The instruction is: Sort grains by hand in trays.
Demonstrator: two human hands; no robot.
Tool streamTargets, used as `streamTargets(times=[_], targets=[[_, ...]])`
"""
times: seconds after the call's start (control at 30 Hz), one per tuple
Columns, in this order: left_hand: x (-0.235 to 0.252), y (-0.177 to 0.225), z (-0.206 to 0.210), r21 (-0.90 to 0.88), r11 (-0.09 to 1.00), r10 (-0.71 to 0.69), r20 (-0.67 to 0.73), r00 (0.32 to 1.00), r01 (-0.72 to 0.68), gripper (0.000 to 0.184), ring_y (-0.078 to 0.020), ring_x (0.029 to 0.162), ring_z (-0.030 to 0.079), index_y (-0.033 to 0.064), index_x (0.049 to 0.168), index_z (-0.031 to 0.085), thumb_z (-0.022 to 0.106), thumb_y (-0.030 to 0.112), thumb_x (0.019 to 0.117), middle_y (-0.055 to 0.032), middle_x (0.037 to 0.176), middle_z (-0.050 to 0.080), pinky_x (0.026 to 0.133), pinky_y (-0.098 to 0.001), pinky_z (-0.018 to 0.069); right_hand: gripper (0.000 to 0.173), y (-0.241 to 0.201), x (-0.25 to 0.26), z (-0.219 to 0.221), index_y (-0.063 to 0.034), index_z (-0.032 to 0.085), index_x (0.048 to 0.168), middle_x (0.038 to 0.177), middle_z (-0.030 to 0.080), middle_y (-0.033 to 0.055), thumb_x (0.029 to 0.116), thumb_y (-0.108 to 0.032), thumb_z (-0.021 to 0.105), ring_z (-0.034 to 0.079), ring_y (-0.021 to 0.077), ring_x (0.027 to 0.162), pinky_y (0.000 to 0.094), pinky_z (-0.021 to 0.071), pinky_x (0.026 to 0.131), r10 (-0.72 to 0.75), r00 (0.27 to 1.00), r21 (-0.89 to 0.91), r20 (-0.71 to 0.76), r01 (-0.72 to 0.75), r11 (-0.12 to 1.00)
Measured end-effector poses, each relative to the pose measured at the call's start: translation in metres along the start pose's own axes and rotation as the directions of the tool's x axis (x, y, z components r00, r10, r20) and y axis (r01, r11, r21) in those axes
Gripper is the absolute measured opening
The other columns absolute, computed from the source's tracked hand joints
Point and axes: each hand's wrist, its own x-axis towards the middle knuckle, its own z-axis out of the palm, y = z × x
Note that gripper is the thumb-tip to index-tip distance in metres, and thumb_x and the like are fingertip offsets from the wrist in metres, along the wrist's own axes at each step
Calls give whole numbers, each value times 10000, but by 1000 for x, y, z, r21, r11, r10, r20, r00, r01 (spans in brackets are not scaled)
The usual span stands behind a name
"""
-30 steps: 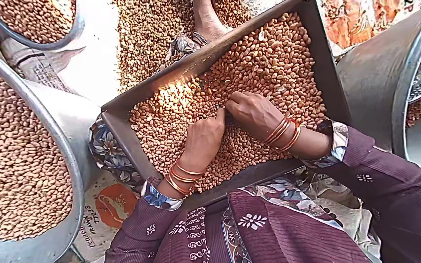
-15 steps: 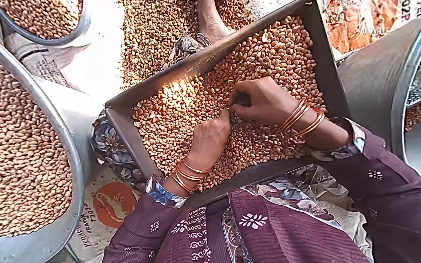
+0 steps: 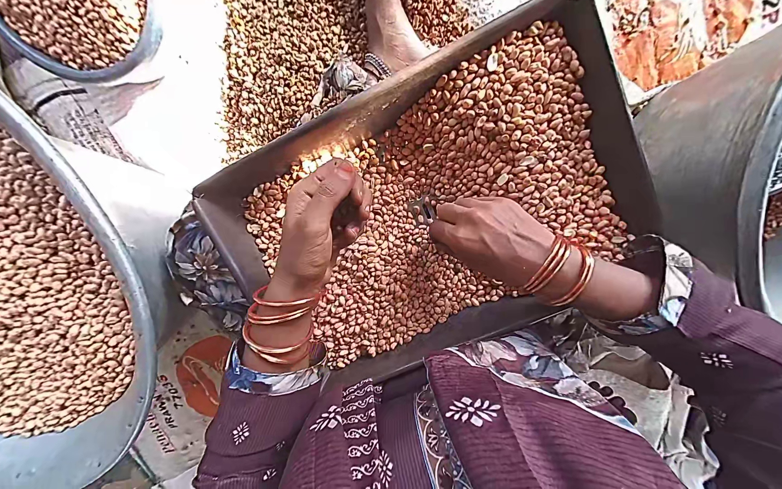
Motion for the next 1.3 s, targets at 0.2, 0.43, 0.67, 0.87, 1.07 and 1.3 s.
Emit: streamTargets(times=[0.2,0.43,0.67,0.87,1.07,1.3], targets=[[-14,3,-3,897,411,74,146,987,-163,215,-125,482,481,88,1057,678,542,254,1075,-22,649,567,459,-292,393,76,-13,-1,-9,0,661,910,854,640,167,930,46,604,679,346,756,449,536,586,62,993,-67,105,-56,996],[-5,-18,6,991,-6,-24,134,991,-134,197,-382,606,656,32,1155,612,522,188,1075,-154,689,618,518,-508,496,96,-12,-2,-7,13,661,901,840,638,178,929,59,582,676,354,727,447,524,555,51,996,-80,78,-45,996],[-6,-25,9,986,-36,1,161,987,-161,205,-383,604,663,28,1165,644,513,153,1068,-164,711,640,517,-505,506,158,-1,2,-5,-41,664,886,816,621,115,942,-171,593,659,294,698,450,507,544,123,983,106,135,-137,985],[-7,-13,0,556,829,11,85,996,-57,121,7,486,446,93,1104,599,503,137,1046,91,615,509,461,-156,367,93,18,9,-32,-163,651,851,643,519,-102,878,-228,591,459,-20,537,193,367,481,232,966,639,110,-248,728],[-10,-4,-11,-142,987,-49,146,988,70,347,23,493,431,205,859,620,328,259,1038,77,728,598,421,-115,318,161,-1,21,-7,-84,729,934,840,657,10,950,-216,639,616,90,711,286,528,653,58,989,562,139,-127,817],[-16,-7,-7,49,999,-6,-32,999,7,454,4,444,378,216,669,490,422,286,1112,107,556,450,424,-138,318,100,-24,30,12,-9,683,913,855,632,161,961,-33,599,675,343,745,451,520,532,3,999,79,38,-6,997]])
